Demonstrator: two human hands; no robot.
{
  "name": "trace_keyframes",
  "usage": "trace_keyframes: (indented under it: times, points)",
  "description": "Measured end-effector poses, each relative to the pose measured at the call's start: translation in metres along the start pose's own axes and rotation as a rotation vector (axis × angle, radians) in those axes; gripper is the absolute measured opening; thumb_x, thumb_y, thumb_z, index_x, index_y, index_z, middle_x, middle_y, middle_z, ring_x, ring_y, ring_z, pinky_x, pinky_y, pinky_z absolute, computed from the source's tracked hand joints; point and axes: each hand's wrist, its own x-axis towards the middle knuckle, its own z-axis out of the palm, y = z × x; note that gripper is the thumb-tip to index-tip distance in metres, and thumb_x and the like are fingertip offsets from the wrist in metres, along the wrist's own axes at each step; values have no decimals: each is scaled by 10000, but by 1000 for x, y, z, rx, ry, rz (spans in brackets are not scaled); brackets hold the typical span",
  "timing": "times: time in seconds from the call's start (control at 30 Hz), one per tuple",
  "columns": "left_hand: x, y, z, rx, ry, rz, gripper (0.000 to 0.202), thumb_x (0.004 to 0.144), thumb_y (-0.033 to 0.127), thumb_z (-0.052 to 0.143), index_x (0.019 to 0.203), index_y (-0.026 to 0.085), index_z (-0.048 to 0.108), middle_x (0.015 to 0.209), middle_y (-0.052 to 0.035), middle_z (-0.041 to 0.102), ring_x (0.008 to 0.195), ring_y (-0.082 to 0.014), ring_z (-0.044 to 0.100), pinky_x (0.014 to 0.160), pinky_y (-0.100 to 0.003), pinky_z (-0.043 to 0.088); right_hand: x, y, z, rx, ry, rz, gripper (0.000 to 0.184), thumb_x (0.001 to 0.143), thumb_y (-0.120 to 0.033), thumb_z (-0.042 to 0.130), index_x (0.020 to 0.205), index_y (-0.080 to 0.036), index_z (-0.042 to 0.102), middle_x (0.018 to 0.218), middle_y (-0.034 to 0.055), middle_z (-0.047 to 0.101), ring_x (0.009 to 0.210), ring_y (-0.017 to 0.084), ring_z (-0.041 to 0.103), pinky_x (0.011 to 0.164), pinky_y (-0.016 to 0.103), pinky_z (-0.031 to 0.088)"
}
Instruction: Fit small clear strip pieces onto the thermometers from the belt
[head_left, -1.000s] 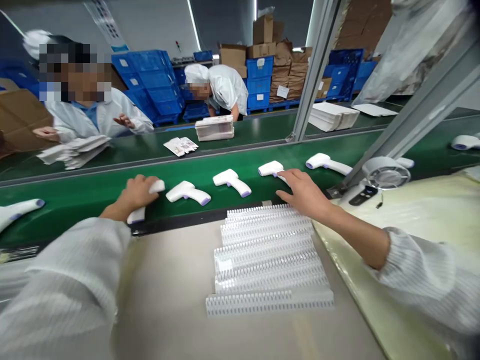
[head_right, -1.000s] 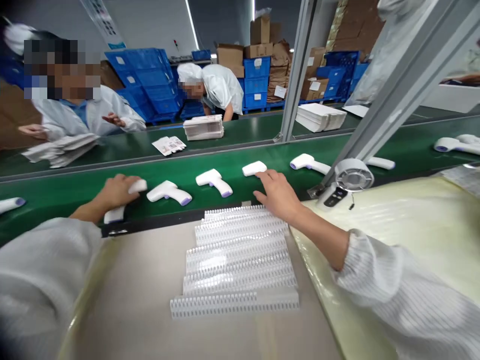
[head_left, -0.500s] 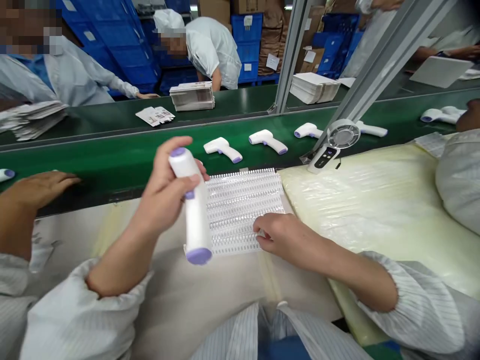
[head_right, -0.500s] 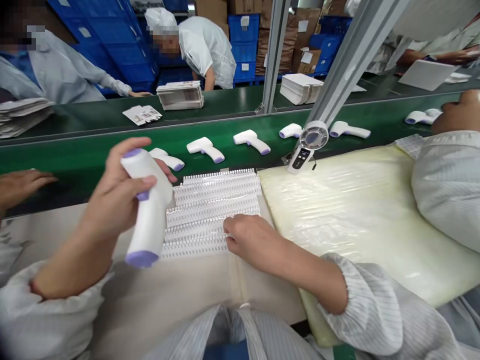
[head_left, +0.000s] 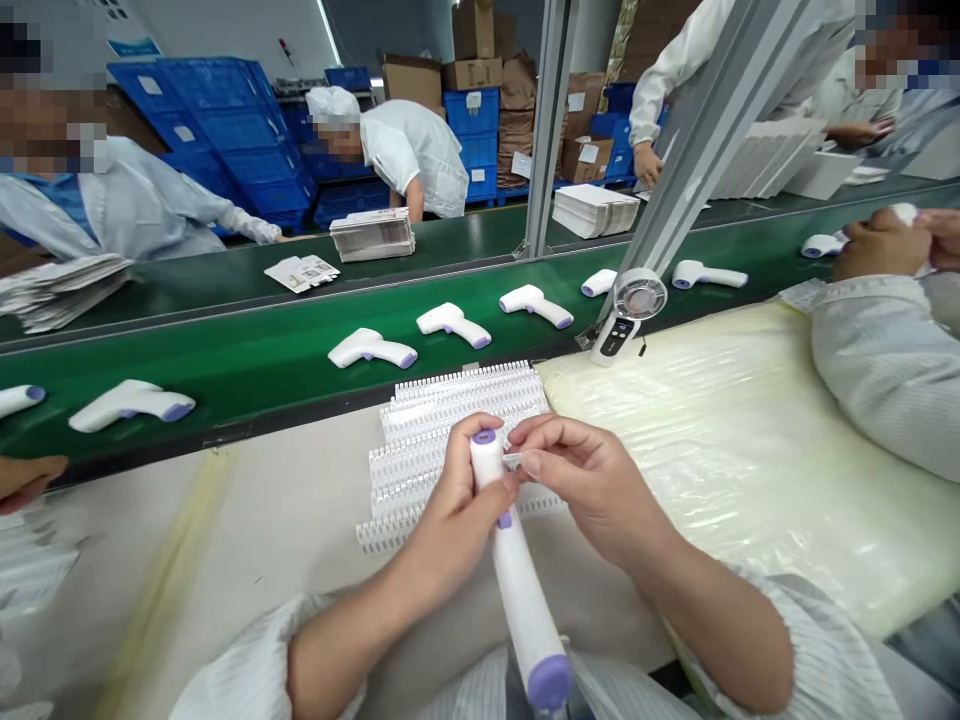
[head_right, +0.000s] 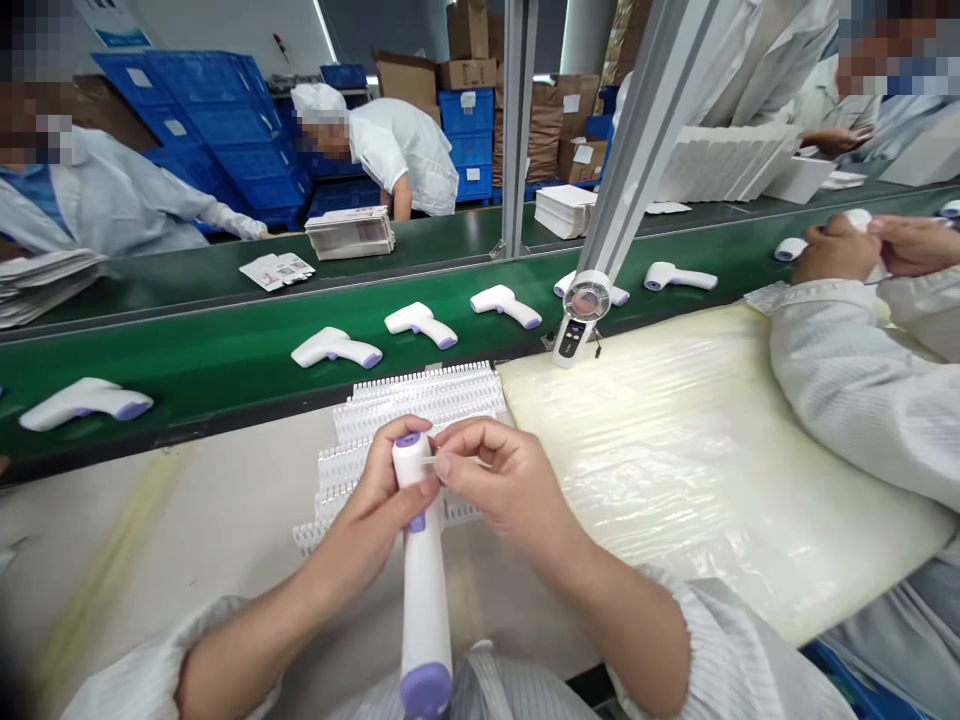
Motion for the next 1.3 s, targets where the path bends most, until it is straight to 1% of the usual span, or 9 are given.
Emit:
trace_keyframes:
  times: [0.1,0.2,0.47,0.67,0.77,0.93,1.1,1.2,1.3]
  points:
    - [-2,-1,8,-5,-15,2,380,923,346,566,1245,285,374,959,9,515,736,-132,503,691,-281,436,0,11,6,18,55,-1,89,726,-270,819,692,-237,743,931,31,715,904,211,653,822,352,518]
    - [-1,-2,9,-15,-23,-7,392,930,338,547,1272,293,361,1020,-7,534,780,-145,546,733,-300,473,-1,16,8,17,86,-13,100,713,-278,816,678,-236,732,928,35,695,908,220,642,815,354,518]
    - [-4,-8,9,-2,-36,-45,444,969,390,526,1365,312,342,1108,-34,567,816,-169,583,792,-335,497,-1,13,6,-1,86,-29,81,724,-254,794,674,-238,733,914,28,676,859,201,622,791,343,506]
    - [-2,-14,7,-31,-43,-60,484,995,426,503,1440,328,337,1226,-61,548,944,-200,586,877,-351,467,-2,12,7,-9,87,-14,111,720,-290,806,675,-236,720,919,32,673,852,203,629,729,326,524]
    - [-1,-17,6,-38,-25,-46,506,991,479,509,1450,322,365,1181,-66,557,975,-225,589,893,-362,459,-2,11,7,-35,87,-19,131,724,-315,809,685,-239,710,925,36,673,866,209,636,714,323,535]
    - [-1,-14,7,18,-4,-36,480,1014,577,434,1410,310,389,1063,-43,541,875,-200,541,878,-357,447,-3,11,8,-70,103,-58,103,741,-289,781,680,-247,710,910,34,672,856,205,634,689,315,535]
    - [0,-12,8,58,11,11,459,1011,604,424,1348,292,420,1020,-38,526,836,-195,496,908,-367,449,-4,12,11,-97,131,-94,107,740,-278,782,678,-240,704,910,37,638,873,207,631,674,305,532]
    - [0,-16,6,47,22,33,429,1013,591,442,1334,308,444,1086,-42,517,853,-190,491,929,-364,445,-2,13,10,-16,140,-55,208,699,-290,845,691,-229,647,936,21,610,860,191,626,679,295,530]
    - [-4,-19,2,18,-13,74,392,1024,564,449,1338,330,463,1166,-44,512,933,-197,511,950,-357,439,3,14,6,202,107,112,401,606,-303,941,772,-233,583,907,-14,629,772,150,610,702,291,522]
